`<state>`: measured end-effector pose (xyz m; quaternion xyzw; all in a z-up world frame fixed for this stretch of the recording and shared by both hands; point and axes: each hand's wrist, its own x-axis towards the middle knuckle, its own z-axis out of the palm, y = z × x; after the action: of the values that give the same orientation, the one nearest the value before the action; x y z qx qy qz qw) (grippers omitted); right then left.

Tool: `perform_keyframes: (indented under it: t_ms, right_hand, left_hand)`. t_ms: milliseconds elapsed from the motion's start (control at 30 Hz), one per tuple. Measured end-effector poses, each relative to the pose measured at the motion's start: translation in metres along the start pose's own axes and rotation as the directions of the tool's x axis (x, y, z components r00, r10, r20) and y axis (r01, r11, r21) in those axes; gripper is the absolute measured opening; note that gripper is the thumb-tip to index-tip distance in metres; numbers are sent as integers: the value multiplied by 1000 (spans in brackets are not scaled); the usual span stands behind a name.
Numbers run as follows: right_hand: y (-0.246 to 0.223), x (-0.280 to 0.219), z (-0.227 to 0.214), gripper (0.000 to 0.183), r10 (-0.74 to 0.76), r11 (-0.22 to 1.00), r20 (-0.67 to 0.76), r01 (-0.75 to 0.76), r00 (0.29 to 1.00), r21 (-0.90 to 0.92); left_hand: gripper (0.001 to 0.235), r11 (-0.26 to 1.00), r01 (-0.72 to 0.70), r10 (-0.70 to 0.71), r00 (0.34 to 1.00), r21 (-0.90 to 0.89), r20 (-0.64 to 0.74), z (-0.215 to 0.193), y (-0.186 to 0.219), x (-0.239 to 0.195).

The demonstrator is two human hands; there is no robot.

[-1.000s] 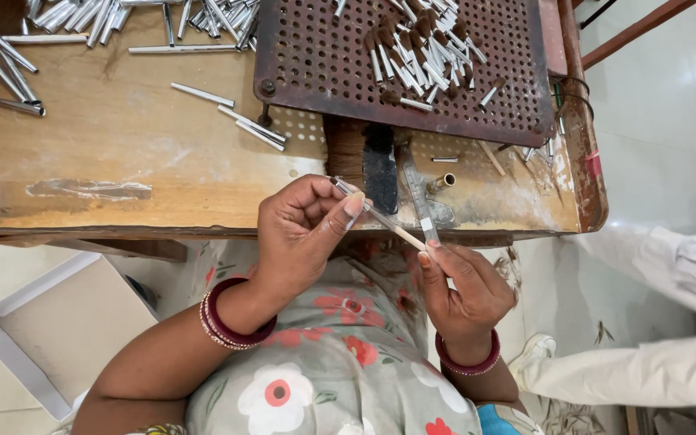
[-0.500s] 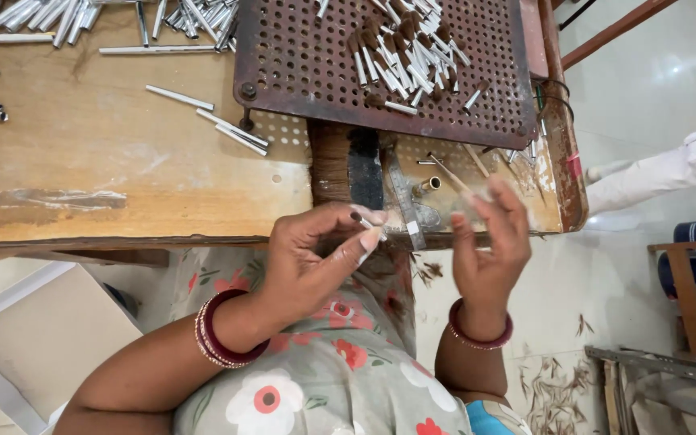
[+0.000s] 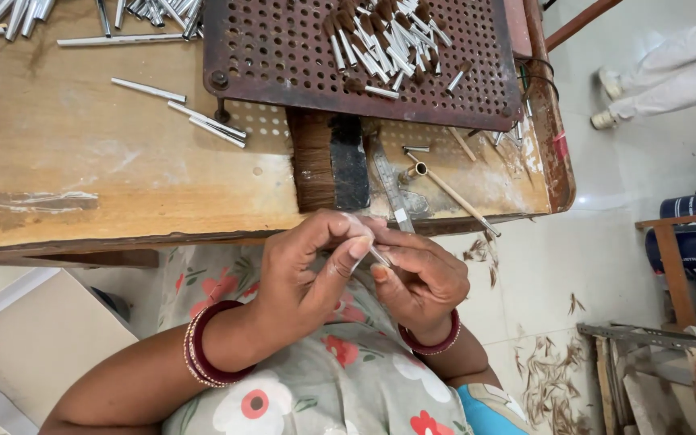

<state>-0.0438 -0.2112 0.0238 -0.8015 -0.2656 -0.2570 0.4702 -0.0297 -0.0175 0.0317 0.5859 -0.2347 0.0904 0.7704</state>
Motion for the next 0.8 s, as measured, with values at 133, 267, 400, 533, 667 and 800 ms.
perform_keyframes:
  t_ms: [133, 267, 400, 533, 667, 800]
  right_hand:
    - [1, 1, 3, 24, -31, 999, 37, 30, 999, 29]
    - [7, -1, 5, 25, -44, 997, 37, 42, 998, 60]
    - [12, -2, 8, 26, -71, 994, 24, 69, 997, 87]
    - [13, -6, 7, 25, -55, 995, 6, 54, 998, 83]
    - [12, -8, 2, 22, -148, 979, -12, 144, 989, -145]
    - [1, 0, -5, 18, -196, 971, 121, 210, 973, -113]
  left_hand:
    - [12, 999, 16, -18, 999, -33, -43, 1, -4, -3]
    - [13, 996, 56, -64, 992, -73, -107, 2, -7, -5]
    - [14, 990, 61, -79, 986, -126, -149, 4, -11, -5]
    - [13, 980, 110, -130, 985, -167, -116, 4, -12, -6]
    - [15, 995, 50, -49, 999, -86, 11, 2, -9, -5]
    - [14, 992, 116, -115, 993, -50, 19, 3, -6, -5]
